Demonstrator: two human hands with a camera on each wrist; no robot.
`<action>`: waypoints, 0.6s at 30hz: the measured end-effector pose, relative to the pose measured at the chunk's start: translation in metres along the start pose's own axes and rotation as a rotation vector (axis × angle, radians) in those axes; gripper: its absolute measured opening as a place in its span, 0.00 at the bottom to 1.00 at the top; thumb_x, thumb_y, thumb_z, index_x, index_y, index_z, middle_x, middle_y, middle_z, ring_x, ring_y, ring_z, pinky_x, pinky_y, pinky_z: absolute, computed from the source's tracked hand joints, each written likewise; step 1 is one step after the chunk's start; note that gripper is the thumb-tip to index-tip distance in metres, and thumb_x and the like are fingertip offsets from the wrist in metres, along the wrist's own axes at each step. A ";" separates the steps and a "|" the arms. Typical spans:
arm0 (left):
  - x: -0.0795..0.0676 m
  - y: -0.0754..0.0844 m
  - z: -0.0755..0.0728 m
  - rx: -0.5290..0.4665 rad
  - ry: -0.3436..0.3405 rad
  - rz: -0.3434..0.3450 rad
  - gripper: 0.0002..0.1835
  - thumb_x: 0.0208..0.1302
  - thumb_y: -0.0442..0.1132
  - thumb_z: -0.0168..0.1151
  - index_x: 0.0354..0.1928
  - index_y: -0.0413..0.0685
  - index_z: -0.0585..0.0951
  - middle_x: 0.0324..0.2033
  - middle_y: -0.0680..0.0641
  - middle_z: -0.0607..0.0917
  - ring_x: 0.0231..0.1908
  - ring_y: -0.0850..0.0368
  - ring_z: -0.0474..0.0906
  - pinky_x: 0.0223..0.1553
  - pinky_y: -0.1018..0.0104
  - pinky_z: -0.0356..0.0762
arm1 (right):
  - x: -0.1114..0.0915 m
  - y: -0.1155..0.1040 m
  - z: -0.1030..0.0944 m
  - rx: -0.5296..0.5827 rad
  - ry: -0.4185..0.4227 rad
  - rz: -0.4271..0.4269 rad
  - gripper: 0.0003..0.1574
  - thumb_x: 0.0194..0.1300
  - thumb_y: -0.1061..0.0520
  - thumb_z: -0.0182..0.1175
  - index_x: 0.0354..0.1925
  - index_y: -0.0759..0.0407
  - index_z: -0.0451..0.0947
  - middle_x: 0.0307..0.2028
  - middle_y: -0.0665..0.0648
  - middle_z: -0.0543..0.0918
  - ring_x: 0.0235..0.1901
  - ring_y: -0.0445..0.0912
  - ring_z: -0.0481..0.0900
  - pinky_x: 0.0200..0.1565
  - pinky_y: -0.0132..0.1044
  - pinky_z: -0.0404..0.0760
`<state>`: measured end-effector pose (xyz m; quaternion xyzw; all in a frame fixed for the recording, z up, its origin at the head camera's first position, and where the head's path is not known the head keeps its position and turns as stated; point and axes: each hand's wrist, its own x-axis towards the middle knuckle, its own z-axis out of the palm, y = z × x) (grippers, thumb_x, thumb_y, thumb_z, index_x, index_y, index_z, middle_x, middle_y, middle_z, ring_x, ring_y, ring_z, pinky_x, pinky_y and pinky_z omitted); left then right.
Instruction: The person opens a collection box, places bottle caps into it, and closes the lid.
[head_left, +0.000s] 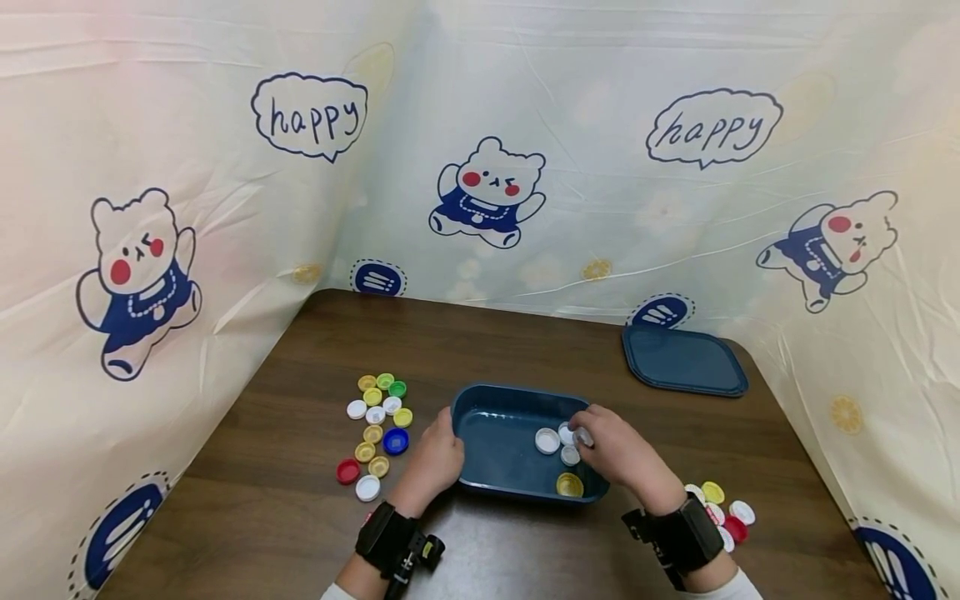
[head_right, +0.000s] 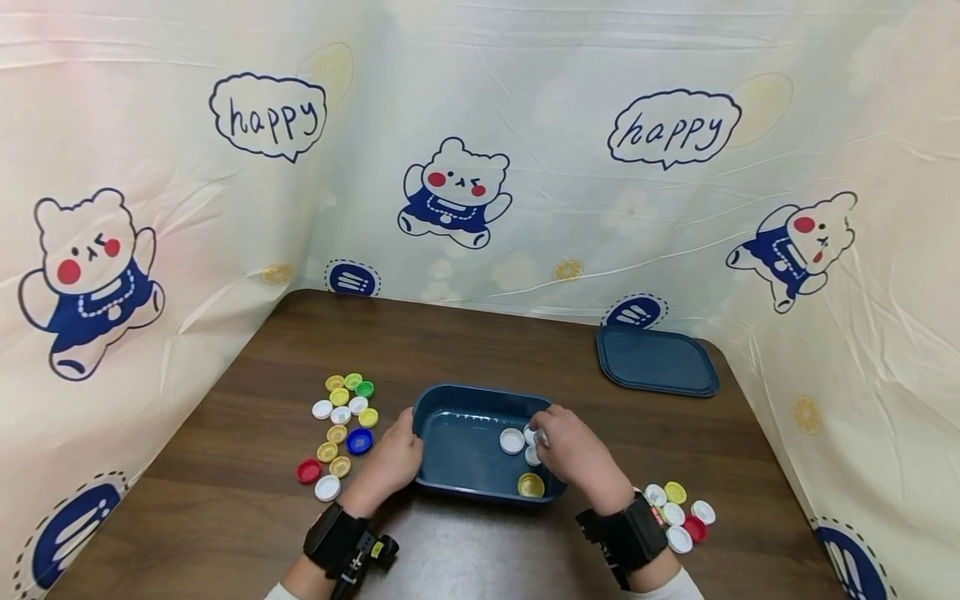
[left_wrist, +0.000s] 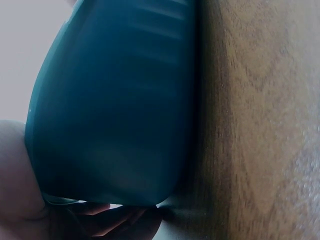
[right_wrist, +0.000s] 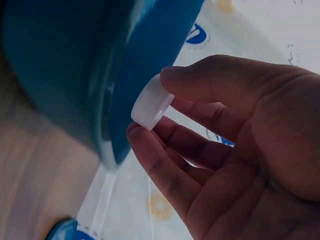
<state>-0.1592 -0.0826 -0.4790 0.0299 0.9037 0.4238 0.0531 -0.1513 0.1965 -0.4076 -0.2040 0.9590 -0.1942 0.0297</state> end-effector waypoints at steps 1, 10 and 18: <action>0.000 0.000 0.000 0.002 0.000 -0.001 0.24 0.74 0.29 0.47 0.69 0.31 0.62 0.63 0.31 0.74 0.63 0.37 0.73 0.60 0.38 0.74 | 0.001 -0.003 0.002 0.002 -0.011 0.000 0.12 0.61 0.68 0.66 0.45 0.65 0.83 0.40 0.57 0.80 0.38 0.48 0.77 0.41 0.45 0.82; 0.001 -0.001 -0.001 0.003 0.001 0.004 0.23 0.74 0.29 0.47 0.69 0.31 0.63 0.62 0.31 0.75 0.62 0.38 0.74 0.60 0.38 0.74 | 0.005 -0.024 0.018 -0.024 -0.108 -0.062 0.13 0.62 0.66 0.68 0.46 0.64 0.83 0.42 0.59 0.81 0.42 0.50 0.77 0.46 0.50 0.82; 0.001 -0.001 -0.002 -0.008 -0.002 0.000 0.23 0.75 0.29 0.46 0.69 0.31 0.63 0.62 0.31 0.75 0.62 0.37 0.74 0.60 0.38 0.74 | 0.006 -0.030 0.025 -0.067 -0.150 -0.124 0.13 0.62 0.65 0.68 0.46 0.62 0.82 0.41 0.57 0.80 0.41 0.48 0.77 0.43 0.46 0.82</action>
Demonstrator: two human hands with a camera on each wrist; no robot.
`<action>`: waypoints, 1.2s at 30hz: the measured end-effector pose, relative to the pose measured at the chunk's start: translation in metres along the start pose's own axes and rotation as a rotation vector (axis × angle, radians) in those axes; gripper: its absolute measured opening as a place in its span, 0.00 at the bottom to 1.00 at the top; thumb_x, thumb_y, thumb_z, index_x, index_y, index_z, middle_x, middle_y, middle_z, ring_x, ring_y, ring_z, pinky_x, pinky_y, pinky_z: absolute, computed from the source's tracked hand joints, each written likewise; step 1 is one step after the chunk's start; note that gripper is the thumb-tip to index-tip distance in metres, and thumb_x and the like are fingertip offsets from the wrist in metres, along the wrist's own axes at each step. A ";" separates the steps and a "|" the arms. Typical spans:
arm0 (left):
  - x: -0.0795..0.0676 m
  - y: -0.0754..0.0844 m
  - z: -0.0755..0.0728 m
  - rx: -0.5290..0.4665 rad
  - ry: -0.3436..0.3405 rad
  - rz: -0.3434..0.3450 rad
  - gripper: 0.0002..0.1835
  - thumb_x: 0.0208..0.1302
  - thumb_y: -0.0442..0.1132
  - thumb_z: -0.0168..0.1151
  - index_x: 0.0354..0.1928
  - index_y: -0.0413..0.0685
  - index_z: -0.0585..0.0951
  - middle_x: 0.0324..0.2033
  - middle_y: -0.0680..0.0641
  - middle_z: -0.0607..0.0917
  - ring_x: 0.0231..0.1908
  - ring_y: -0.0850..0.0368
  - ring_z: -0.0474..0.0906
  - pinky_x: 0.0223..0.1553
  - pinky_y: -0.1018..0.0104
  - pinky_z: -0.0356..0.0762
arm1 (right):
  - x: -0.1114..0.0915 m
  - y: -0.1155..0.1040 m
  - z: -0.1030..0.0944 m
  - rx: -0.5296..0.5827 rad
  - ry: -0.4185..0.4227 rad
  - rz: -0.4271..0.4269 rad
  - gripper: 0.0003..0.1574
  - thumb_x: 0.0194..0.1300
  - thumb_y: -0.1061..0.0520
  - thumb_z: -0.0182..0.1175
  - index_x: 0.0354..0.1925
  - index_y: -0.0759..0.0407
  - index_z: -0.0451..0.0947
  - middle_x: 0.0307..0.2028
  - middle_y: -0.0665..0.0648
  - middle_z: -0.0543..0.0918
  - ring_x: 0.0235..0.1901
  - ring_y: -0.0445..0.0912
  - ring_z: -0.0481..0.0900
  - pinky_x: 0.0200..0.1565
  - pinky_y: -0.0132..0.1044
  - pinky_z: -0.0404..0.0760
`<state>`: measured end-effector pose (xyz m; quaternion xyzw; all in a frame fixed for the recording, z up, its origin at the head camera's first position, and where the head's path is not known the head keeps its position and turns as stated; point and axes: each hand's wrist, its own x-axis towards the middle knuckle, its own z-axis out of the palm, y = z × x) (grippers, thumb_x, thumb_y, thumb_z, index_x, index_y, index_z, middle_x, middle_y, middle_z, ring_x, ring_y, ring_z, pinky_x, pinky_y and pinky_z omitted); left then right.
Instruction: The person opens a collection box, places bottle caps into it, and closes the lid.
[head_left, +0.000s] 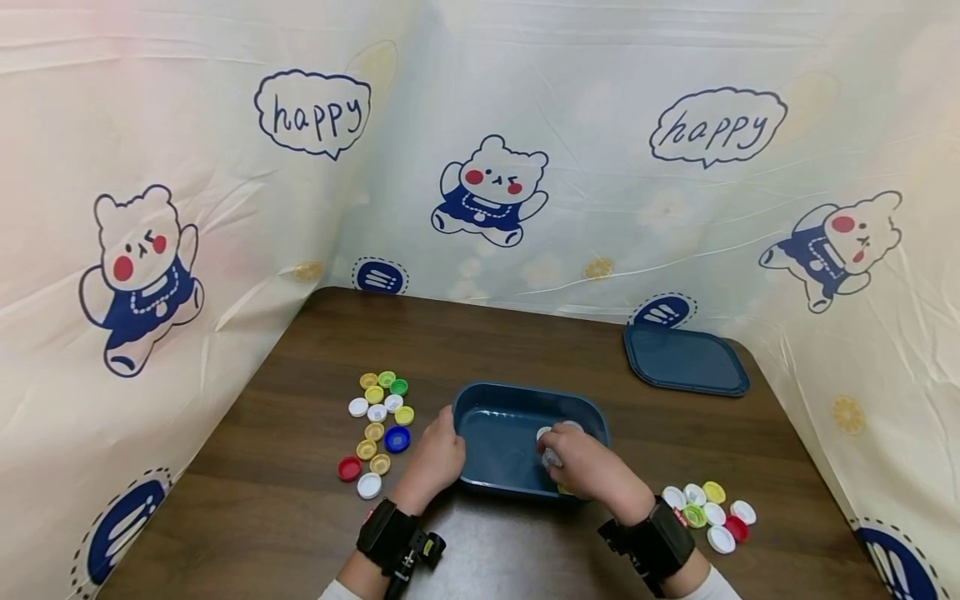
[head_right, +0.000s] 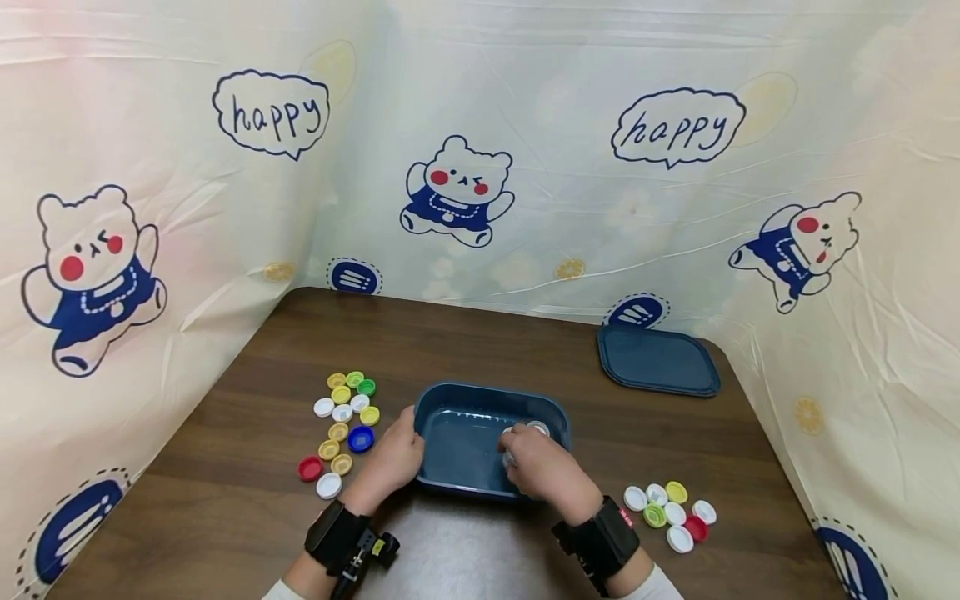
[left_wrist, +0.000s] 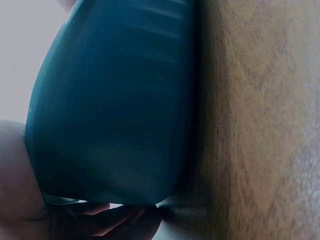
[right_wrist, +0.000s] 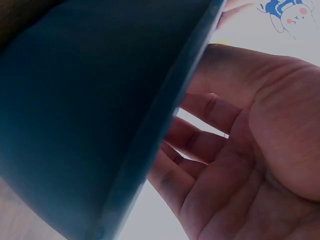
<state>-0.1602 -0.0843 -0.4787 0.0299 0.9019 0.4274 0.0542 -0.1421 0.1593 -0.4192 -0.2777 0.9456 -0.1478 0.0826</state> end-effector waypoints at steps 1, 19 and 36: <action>0.000 0.000 0.000 -0.001 -0.001 -0.001 0.24 0.75 0.29 0.46 0.69 0.31 0.63 0.63 0.31 0.75 0.62 0.37 0.74 0.60 0.38 0.74 | 0.000 -0.001 0.000 0.001 -0.005 0.003 0.14 0.62 0.65 0.68 0.47 0.62 0.82 0.42 0.57 0.81 0.42 0.49 0.77 0.44 0.47 0.81; -0.002 0.001 0.000 0.007 -0.012 0.004 0.25 0.74 0.29 0.46 0.70 0.31 0.62 0.64 0.31 0.74 0.63 0.37 0.73 0.60 0.38 0.74 | -0.011 0.011 -0.009 0.106 0.033 0.198 0.22 0.67 0.59 0.66 0.58 0.64 0.79 0.53 0.62 0.81 0.53 0.53 0.79 0.54 0.53 0.80; -0.004 0.003 -0.001 0.048 0.004 0.002 0.23 0.74 0.30 0.47 0.69 0.32 0.64 0.62 0.32 0.75 0.61 0.39 0.74 0.58 0.39 0.75 | -0.050 0.059 -0.030 0.089 0.138 0.295 0.20 0.67 0.61 0.64 0.56 0.65 0.79 0.49 0.63 0.81 0.48 0.57 0.81 0.47 0.53 0.82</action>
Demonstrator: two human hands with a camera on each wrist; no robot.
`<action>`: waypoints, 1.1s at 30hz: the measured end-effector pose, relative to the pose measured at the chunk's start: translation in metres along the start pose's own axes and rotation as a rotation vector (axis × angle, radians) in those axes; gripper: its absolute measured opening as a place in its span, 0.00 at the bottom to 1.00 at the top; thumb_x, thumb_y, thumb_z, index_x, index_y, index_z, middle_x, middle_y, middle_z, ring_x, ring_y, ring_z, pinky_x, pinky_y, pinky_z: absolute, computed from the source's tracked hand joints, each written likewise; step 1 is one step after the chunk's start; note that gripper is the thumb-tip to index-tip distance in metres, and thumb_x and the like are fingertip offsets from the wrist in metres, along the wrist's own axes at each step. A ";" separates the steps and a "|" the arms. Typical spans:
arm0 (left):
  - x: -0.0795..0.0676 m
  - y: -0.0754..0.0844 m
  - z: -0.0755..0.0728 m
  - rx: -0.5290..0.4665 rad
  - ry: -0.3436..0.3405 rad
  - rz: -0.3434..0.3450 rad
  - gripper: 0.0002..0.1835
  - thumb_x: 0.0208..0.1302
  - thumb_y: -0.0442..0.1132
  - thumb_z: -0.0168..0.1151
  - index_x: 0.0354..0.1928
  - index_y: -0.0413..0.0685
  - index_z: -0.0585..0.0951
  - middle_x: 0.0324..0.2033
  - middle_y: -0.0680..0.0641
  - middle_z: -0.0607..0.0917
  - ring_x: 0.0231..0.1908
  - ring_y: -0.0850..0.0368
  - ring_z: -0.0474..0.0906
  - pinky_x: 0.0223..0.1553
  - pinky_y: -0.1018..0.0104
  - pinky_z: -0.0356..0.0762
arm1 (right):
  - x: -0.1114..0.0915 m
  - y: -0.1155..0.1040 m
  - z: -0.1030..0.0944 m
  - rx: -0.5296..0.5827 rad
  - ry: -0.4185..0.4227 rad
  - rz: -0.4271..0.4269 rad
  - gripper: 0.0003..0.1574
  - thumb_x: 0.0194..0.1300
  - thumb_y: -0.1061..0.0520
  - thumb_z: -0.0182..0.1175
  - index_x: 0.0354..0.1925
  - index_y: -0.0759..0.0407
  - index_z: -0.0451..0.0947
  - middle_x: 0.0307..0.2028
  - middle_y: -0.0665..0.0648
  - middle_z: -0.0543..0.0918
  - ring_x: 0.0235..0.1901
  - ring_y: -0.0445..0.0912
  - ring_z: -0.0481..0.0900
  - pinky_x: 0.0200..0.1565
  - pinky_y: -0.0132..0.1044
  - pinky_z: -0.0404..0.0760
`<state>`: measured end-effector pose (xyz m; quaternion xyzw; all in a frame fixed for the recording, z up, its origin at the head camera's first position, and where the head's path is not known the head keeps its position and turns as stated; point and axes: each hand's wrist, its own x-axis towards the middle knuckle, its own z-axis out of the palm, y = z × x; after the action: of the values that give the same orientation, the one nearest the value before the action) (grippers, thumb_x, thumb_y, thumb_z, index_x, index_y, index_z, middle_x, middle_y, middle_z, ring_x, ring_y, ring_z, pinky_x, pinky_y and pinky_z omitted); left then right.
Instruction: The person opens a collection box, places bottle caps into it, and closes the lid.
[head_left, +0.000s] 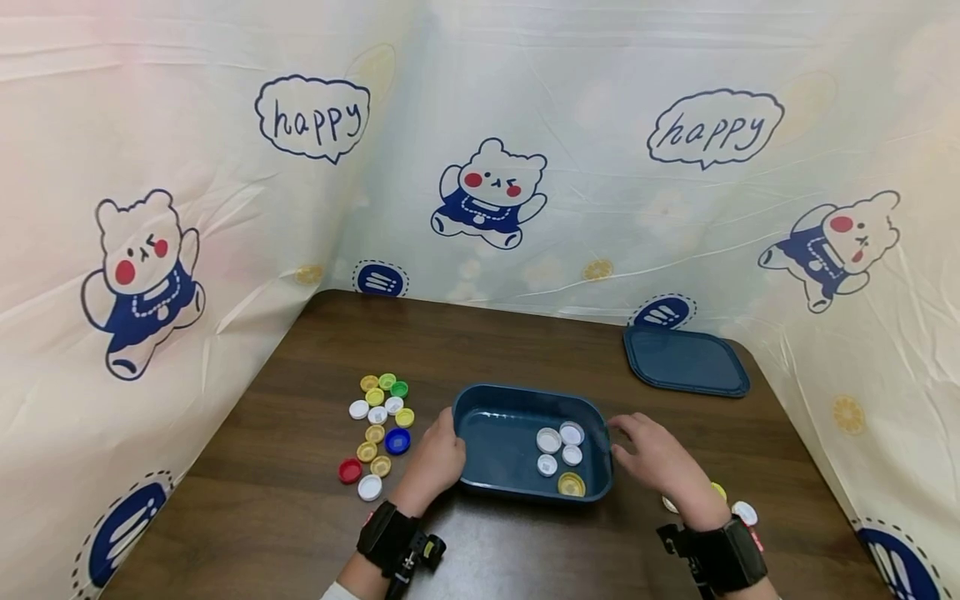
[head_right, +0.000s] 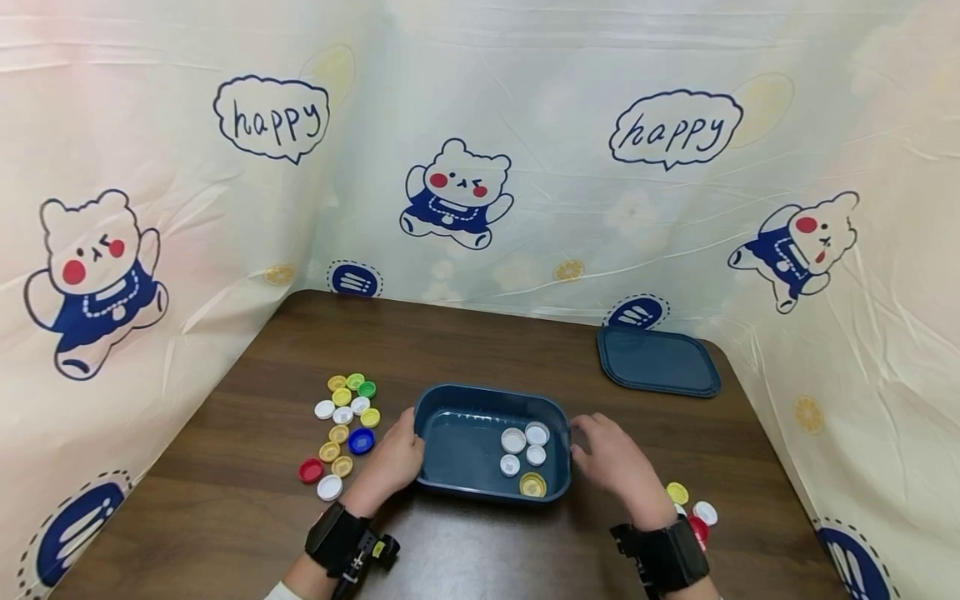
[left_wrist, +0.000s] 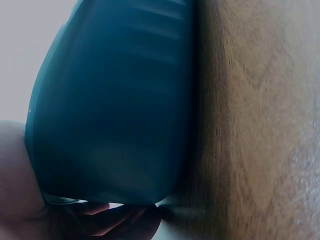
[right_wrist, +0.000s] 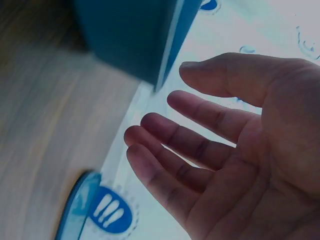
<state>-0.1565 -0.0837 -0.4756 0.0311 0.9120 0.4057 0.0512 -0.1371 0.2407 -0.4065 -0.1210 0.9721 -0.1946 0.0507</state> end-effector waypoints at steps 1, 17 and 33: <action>0.000 0.000 0.000 -0.003 -0.002 -0.003 0.23 0.75 0.30 0.47 0.69 0.32 0.63 0.62 0.32 0.75 0.61 0.39 0.74 0.58 0.39 0.75 | -0.002 0.004 -0.001 -0.007 -0.003 0.012 0.20 0.67 0.61 0.64 0.56 0.66 0.79 0.50 0.63 0.81 0.48 0.57 0.81 0.47 0.53 0.82; 0.002 -0.001 0.000 -0.008 0.003 -0.003 0.22 0.74 0.29 0.47 0.68 0.32 0.64 0.61 0.32 0.75 0.60 0.38 0.75 0.58 0.39 0.76 | -0.034 0.098 -0.004 -0.042 -0.099 0.268 0.23 0.69 0.59 0.61 0.57 0.73 0.75 0.50 0.75 0.77 0.50 0.68 0.77 0.45 0.58 0.78; 0.002 0.000 0.000 -0.024 -0.006 -0.004 0.23 0.74 0.29 0.47 0.68 0.31 0.63 0.61 0.32 0.75 0.61 0.39 0.74 0.58 0.39 0.75 | -0.045 0.133 0.005 -0.073 -0.119 0.303 0.20 0.63 0.60 0.63 0.49 0.74 0.78 0.46 0.75 0.80 0.52 0.72 0.76 0.50 0.62 0.77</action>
<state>-0.1582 -0.0841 -0.4759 0.0297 0.9069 0.4166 0.0550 -0.1214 0.3695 -0.4610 0.0138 0.9809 -0.1417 0.1322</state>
